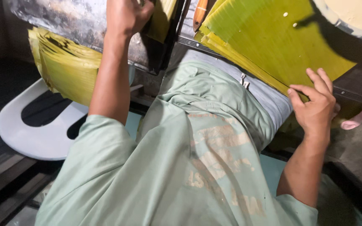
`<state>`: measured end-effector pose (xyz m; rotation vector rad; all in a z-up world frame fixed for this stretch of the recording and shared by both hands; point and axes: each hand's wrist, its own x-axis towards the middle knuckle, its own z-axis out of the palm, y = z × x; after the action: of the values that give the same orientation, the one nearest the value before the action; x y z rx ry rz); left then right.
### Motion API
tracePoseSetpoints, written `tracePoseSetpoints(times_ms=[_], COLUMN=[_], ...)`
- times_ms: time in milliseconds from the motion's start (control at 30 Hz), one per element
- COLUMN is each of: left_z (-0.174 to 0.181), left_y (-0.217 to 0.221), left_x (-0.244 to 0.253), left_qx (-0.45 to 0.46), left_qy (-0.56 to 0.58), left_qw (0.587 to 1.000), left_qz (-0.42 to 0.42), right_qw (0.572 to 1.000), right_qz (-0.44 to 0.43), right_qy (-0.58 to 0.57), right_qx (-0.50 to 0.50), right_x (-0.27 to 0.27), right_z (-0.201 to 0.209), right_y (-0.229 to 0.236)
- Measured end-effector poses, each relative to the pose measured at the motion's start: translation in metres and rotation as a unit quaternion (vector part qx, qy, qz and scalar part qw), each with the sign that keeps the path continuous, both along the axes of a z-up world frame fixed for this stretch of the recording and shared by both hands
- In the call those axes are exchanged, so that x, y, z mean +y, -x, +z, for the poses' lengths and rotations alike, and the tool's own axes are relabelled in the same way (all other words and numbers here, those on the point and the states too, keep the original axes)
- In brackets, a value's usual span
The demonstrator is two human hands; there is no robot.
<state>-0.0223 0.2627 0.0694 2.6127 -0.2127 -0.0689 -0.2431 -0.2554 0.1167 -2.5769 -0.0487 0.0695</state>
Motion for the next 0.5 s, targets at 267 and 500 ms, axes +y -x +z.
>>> tracePoseSetpoints(times_ms=[267, 500], left_z=[-0.005, -0.008], left_y=[0.015, 0.001], left_x=[-0.010, -0.091], left_qx=[-0.149, -0.126], left_qy=[-0.017, 0.081], left_qw=[0.988, 0.989], left_qz=[-0.030, -0.001], right_qw=[0.999, 0.994], right_qz=[-0.004, -0.049], right_qy=[0.003, -0.006], right_qx=[-0.043, -0.096], right_x=[-0.001, 0.009], right_z=[-0.010, -0.018], right_y=[0.005, 0.012])
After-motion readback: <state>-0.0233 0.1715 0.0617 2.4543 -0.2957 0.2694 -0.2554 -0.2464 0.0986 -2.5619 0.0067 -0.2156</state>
